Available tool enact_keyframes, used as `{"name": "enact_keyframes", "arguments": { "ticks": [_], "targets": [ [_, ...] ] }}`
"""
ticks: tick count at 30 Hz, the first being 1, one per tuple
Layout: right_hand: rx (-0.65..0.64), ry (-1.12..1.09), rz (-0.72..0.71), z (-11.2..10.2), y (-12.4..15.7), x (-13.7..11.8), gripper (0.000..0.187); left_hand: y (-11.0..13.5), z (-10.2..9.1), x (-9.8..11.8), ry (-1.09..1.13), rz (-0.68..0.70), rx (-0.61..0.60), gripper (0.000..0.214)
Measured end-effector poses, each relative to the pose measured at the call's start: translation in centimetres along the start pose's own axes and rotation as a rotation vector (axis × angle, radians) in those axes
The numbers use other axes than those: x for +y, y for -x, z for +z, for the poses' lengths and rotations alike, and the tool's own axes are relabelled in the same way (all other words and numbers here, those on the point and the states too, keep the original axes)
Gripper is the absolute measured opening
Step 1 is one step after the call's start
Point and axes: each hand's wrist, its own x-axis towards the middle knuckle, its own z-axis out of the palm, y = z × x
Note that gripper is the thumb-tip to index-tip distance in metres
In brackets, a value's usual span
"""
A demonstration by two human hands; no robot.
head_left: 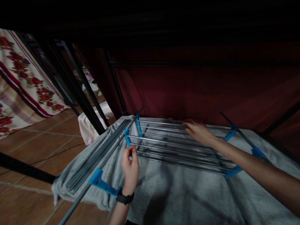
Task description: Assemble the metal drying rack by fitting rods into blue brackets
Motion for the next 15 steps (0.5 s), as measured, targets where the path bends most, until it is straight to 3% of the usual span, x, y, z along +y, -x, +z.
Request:
{"name": "enact_keyframes", "arguments": {
  "ticks": [4, 6, 9, 12, 15],
  "targets": [
    [-0.052, 0.001, -0.001, 2.2, -4.4, -1.8, 0.04, -4.2, 2.6, 5.4, 0.108, 0.06, 0.005, 0.014],
    [-0.077, 0.028, 0.006, 3.1, -6.2, -2.9, 0.04, -8.2, 5.4, 8.1, 0.159, 0.076, 0.016, 0.015],
    [-0.134, 0.074, 0.012, 3.9, -8.0, -4.5, 0.04, -15.3, 10.2, 10.8, 0.211, 0.131, -0.089, 0.019],
    [-0.168, 0.121, 0.046, 4.2, -8.8, -5.7, 0.041, -21.1, 12.9, 11.3, -0.038, 0.15, -0.292, 0.023],
    [-0.172, 0.135, 0.077, 4.1, -8.9, -6.1, 0.041, -24.2, 12.5, 9.2, -0.367, 0.218, -0.427, 0.02]
  ]
}}
